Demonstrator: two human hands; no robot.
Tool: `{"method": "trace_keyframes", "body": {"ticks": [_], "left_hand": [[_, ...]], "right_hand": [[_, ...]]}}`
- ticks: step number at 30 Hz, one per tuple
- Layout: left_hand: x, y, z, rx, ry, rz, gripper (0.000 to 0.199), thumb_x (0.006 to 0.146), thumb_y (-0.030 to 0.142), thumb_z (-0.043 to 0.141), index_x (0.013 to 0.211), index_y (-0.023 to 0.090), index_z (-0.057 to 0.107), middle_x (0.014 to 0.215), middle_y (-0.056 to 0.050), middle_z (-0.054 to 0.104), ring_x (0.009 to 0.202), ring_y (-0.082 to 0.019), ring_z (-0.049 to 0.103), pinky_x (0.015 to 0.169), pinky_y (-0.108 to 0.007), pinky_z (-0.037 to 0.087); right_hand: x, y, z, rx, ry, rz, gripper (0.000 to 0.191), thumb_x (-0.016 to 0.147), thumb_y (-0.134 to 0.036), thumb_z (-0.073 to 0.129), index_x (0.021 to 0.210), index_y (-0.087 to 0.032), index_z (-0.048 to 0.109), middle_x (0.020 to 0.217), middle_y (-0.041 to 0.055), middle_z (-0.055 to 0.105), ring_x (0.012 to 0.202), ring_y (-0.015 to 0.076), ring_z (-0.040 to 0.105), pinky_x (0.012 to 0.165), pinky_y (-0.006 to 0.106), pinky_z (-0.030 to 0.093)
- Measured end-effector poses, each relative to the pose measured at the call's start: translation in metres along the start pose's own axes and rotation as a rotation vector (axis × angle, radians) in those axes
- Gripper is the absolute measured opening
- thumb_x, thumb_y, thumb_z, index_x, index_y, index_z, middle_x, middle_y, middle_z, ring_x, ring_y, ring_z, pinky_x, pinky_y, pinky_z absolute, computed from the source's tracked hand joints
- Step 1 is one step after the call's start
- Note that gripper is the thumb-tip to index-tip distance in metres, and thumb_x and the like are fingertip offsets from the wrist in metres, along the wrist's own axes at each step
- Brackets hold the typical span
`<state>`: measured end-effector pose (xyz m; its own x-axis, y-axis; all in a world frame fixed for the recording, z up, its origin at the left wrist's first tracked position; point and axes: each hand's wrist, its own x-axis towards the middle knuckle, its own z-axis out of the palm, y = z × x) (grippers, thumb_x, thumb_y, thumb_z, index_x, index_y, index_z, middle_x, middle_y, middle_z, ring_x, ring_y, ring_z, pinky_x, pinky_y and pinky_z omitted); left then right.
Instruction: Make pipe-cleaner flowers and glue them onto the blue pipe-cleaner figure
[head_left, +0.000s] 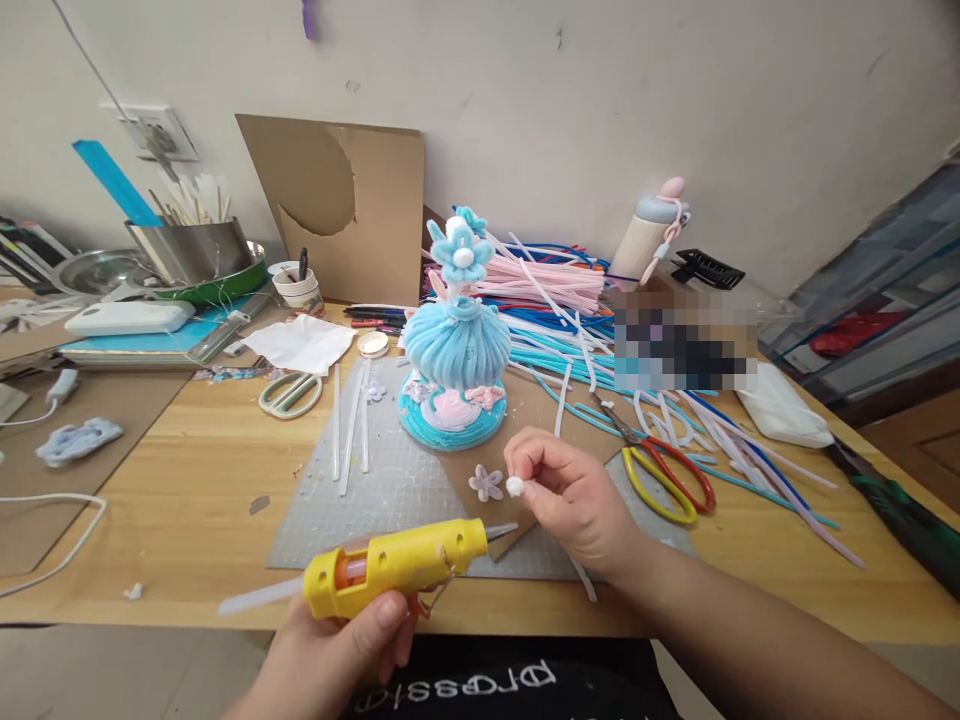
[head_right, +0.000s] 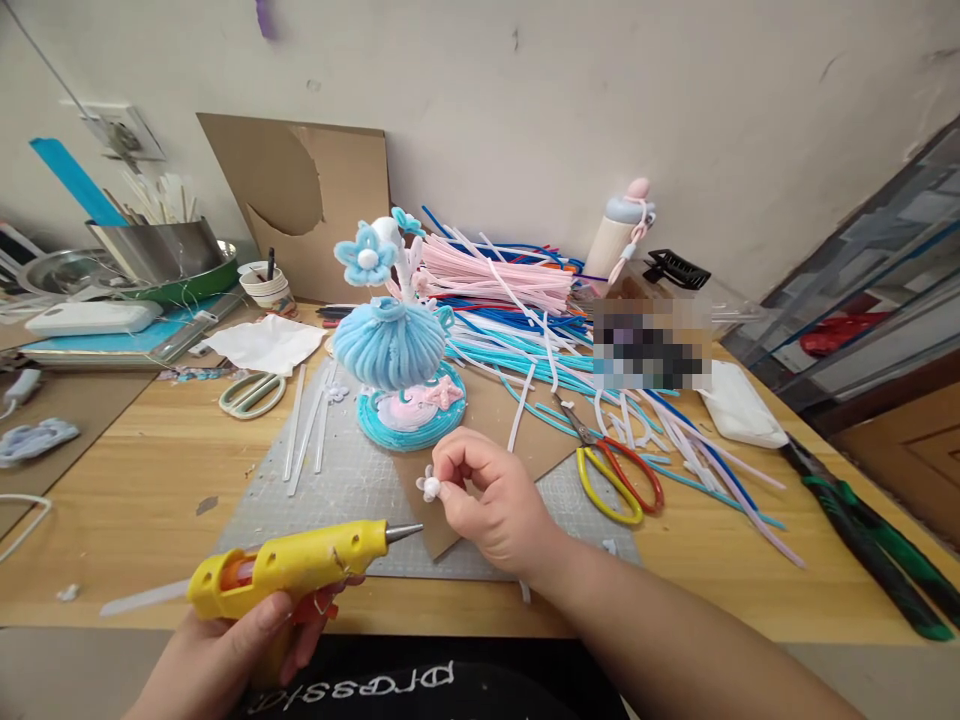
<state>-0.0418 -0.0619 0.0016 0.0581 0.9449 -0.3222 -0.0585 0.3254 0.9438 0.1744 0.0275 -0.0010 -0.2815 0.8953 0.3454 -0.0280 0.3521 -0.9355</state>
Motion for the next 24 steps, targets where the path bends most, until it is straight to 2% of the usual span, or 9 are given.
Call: {"method": "trace_keyframes", "body": {"ticks": [6, 10, 15, 19, 24], "left_hand": [[0.003, -0.004, 0.007, 0.064, 0.092, 0.158, 0.036, 0.074, 0.059, 0.065, 0.071, 0.023, 0.069, 0.069, 0.0, 0.062, 0.048, -0.01, 0.048, 0.045, -0.023, 0.041], [0.005, -0.011, 0.001, 0.184, 0.023, 0.232, 0.025, 0.079, 0.051, 0.062, 0.077, 0.027, 0.07, 0.071, -0.001, 0.064, 0.059, -0.014, 0.052, 0.053, -0.024, 0.044], [0.004, -0.016, -0.004, 0.204, 0.019, 0.244, 0.022, 0.082, 0.049, 0.06, 0.081, 0.028, 0.068, 0.077, -0.001, 0.065, 0.072, -0.018, 0.056, 0.055, -0.024, 0.043], [0.005, -0.018, -0.007, 0.231, -0.108, 0.292, 0.018, 0.087, 0.043, 0.056, 0.086, 0.028, 0.065, 0.082, 0.0, 0.064, 0.075, -0.017, 0.058, 0.056, -0.023, 0.044], [0.007, -0.018, -0.008, 0.267, -0.132, 0.359, 0.014, 0.091, 0.038, 0.052, 0.088, 0.029, 0.062, 0.083, 0.001, 0.063, 0.08, -0.016, 0.058, 0.06, -0.022, 0.045]], "right_hand": [[-0.004, 0.005, 0.001, 0.039, -0.035, -0.017, 0.011, 0.076, -0.011, 0.055, 0.07, -0.02, 0.051, 0.076, 0.0003, 0.052, 0.07, 0.013, 0.049, 0.064, 0.027, 0.042], [-0.004, 0.006, 0.001, 0.039, -0.046, -0.008, 0.012, 0.076, -0.009, 0.055, 0.07, -0.02, 0.051, 0.076, 0.0001, 0.051, 0.071, 0.0131, 0.05, 0.065, 0.027, 0.041], [-0.005, 0.006, 0.001, 0.052, -0.057, -0.014, 0.013, 0.076, -0.008, 0.054, 0.071, -0.02, 0.05, 0.077, 0.0, 0.051, 0.072, 0.0131, 0.049, 0.066, 0.027, 0.041], [-0.006, 0.007, 0.001, 0.073, -0.057, 0.001, 0.013, 0.076, -0.008, 0.054, 0.071, -0.02, 0.05, 0.077, 0.0, 0.05, 0.071, 0.0132, 0.048, 0.066, 0.027, 0.04], [-0.006, 0.008, 0.001, 0.081, -0.06, 0.002, 0.012, 0.075, -0.009, 0.054, 0.071, -0.02, 0.051, 0.077, 0.0001, 0.05, 0.072, 0.0135, 0.049, 0.068, 0.027, 0.04]]}}
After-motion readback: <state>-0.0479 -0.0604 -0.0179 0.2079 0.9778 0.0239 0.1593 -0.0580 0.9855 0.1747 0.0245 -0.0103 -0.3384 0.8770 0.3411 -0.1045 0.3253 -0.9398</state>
